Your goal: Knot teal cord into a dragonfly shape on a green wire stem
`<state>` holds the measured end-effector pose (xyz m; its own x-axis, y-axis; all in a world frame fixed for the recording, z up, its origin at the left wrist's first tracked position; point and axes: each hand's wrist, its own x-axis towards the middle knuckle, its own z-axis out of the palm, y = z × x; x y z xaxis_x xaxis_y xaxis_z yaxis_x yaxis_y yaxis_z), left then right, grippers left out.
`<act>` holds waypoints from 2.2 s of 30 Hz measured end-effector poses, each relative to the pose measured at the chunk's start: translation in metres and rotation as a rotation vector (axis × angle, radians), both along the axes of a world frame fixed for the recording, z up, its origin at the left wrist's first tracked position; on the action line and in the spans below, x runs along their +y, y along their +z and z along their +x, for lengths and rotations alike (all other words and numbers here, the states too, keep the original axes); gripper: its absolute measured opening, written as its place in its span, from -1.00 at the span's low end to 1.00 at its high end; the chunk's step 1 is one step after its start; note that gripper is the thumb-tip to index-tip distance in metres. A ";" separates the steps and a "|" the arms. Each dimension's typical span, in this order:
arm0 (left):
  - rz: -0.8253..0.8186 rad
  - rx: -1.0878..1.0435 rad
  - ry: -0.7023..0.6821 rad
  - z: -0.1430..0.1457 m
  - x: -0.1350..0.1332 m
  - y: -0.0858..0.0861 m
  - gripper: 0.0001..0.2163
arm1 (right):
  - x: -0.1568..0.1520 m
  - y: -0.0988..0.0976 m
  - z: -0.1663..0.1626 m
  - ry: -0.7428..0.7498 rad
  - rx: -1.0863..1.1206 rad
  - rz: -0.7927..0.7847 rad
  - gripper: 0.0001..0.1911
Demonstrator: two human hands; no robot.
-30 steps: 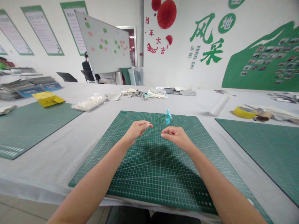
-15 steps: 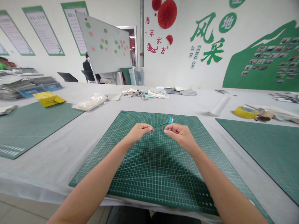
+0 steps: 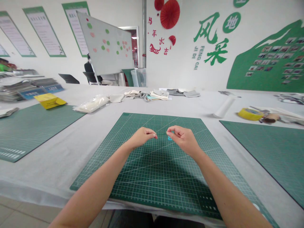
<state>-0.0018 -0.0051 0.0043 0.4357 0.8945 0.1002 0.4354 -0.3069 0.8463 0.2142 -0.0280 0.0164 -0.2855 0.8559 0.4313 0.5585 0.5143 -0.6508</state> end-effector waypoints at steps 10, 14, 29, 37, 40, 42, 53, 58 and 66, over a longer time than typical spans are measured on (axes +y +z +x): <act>-0.068 0.059 -0.205 -0.005 0.001 0.000 -0.80 | 0.008 -0.004 0.007 -0.021 -0.031 0.013 -0.77; -0.090 0.084 -0.302 -0.005 -0.001 0.002 -0.81 | 0.012 -0.006 0.010 0.017 -0.033 -0.041 -0.77; -0.279 -0.175 -0.337 -0.005 -0.012 0.017 -0.76 | 0.032 -0.026 0.016 0.078 0.270 -0.395 -0.67; -0.304 -0.436 -0.097 -0.002 -0.005 0.008 -0.75 | 0.032 -0.031 0.014 0.084 0.253 -0.372 -0.69; -0.310 -0.479 -0.041 -0.002 -0.003 0.006 -0.74 | 0.030 -0.030 0.013 0.086 0.259 -0.370 -0.68; -0.316 -0.502 -0.014 -0.002 -0.001 0.005 -0.74 | 0.029 -0.030 0.012 0.096 0.248 -0.366 -0.68; -0.324 -0.561 0.031 -0.002 0.002 0.000 -0.76 | 0.023 -0.025 0.009 0.144 0.256 -0.375 -0.70; -0.312 -0.553 0.061 -0.003 0.003 0.000 -0.74 | 0.019 -0.021 0.006 0.164 0.280 -0.381 -0.70; -0.264 -0.491 0.123 -0.002 0.005 -0.002 -0.73 | 0.014 -0.018 0.002 0.106 0.267 -0.294 -0.72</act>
